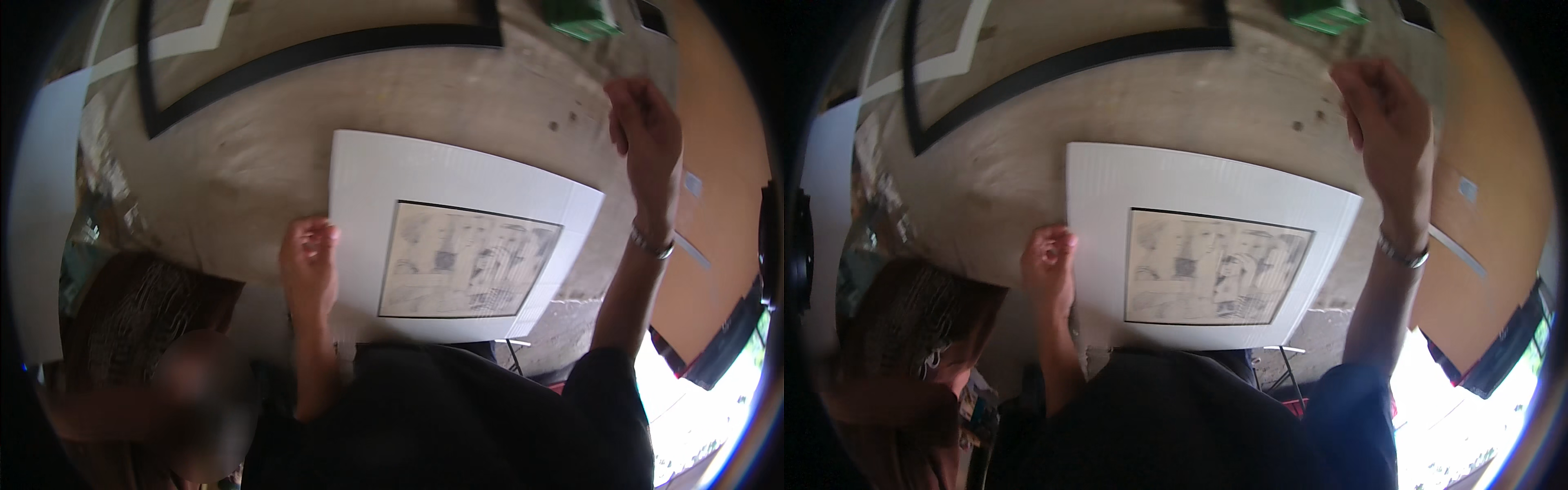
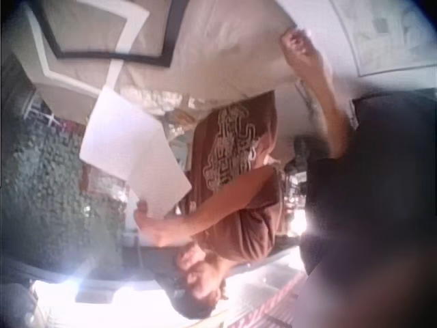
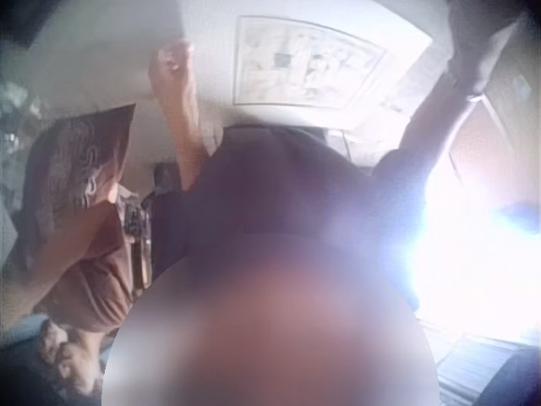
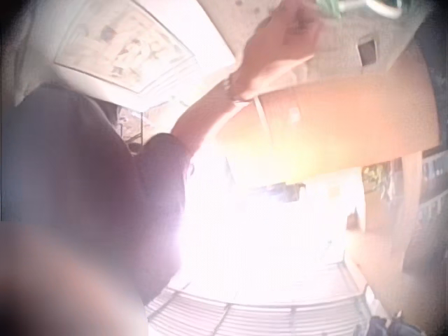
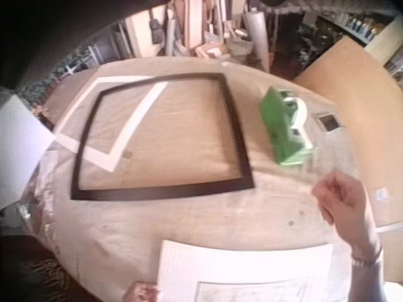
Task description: The person unpacks a drawing, places it on a backing board, and secures it with tape. They then position a white mat over the drawing, align it, and place a black frame over the assembly. The person handles the frame and mat multiple times to check alignment before setting the assembly down.
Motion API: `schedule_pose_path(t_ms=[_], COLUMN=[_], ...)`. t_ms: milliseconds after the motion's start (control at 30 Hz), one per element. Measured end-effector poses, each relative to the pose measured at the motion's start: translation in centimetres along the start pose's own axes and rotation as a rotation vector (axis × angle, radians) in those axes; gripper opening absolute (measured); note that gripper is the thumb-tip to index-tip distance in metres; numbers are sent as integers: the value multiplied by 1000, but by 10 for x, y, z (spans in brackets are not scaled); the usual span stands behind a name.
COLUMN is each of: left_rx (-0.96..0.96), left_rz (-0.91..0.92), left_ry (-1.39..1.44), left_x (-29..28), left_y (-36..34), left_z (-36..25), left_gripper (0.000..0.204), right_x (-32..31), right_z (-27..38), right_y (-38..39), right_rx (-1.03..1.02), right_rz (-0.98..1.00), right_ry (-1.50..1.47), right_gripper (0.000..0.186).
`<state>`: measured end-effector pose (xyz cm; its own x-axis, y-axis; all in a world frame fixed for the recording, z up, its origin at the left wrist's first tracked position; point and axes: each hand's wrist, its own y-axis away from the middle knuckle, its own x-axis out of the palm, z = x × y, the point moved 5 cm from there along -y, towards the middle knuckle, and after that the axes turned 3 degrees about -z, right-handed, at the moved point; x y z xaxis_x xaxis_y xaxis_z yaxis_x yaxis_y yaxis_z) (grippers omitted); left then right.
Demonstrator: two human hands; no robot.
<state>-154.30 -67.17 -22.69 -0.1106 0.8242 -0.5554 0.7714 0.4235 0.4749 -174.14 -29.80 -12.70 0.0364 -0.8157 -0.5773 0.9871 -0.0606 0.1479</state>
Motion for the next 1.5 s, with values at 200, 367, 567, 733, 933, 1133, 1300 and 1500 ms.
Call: schedule_pose_path(t_ms=[200,367,567,733,933,1133,1300,1500], left_rx=[55,65,195,257,298,324,665,649], left_rz=[-37,-63,-86,-61,-23,38,125,17], left_ry=[-4,14,121,112,141,-122,-504,-581], left_x=[4,9,7,3,-2,-62,-61,-46], left_y=[-2,0,7,16,23,90,163,181], left_z=[14,12,12,11,10,74,110,124], left_gripper=[18,19,20,24,32,51,77,75], right_x=[-97,-69,-34,-27,-33,-52,-26,2], right_z=[-150,-208,-207,-195,-202,-210,-177,-216], right_y=[140,247,285,286,286,390,450,463], right_rx=[371,437,404,312,300,461,427,421], right_rz=[-467,-374,-322,-350,-307,-255,11,41], right_ry=[271,453,230,231,225,326,573,542], right_gripper=[50,28,20,20,24,44,75,61])
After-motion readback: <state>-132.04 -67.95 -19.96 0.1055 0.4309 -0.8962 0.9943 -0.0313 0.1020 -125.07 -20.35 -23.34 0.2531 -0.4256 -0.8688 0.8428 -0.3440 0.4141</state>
